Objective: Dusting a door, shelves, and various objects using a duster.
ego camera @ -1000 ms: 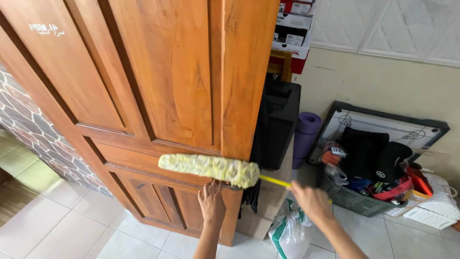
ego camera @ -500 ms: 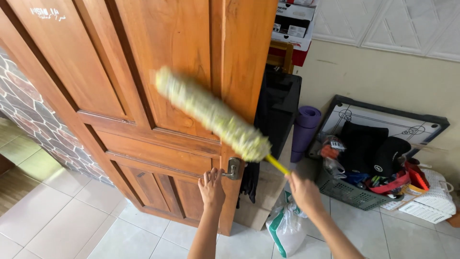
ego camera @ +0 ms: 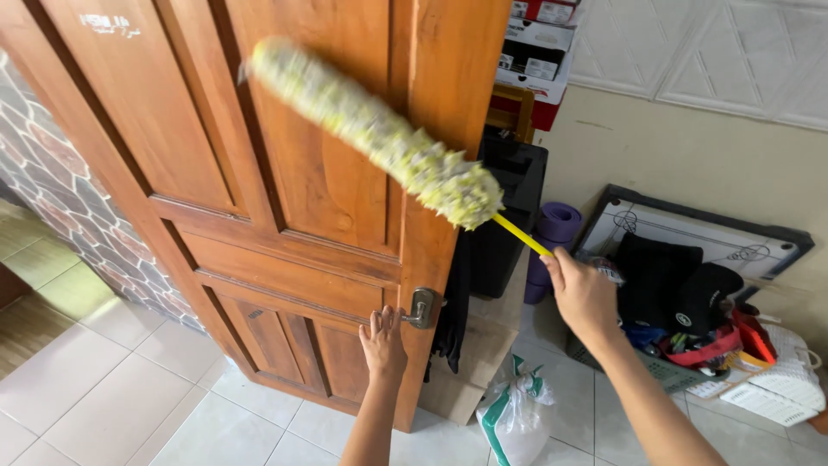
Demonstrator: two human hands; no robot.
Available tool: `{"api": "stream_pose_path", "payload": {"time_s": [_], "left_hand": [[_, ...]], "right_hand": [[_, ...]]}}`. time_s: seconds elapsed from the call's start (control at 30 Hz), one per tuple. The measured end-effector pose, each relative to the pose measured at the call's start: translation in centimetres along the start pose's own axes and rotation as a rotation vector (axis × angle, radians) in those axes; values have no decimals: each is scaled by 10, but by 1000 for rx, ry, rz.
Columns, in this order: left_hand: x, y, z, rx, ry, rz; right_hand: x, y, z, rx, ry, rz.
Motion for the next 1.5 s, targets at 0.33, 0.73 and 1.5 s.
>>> {"api": "stream_pose_path", "payload": {"time_s": [0.33,0.73,1.5], "left_hand": [[2,-19,2,44,-45,-70],[-8,25,-31,-341,-112,55],[32,-13,-267,-1735,247,-150]], "right_hand": [[-59,-92,-24,-119,123,-336],[61,-72,-63,227,-204,-24],[61,-312,-217,341,-473,-324]]}}
Point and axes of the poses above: each hand's wrist, its own x-axis towards the middle knuckle, its own y-axis out of the back of the hand, z = x × y, the point moved 7 cm from there along x, towards the middle knuckle, and after that the axes turned 10 degrees about x, right-handed, at the moved point
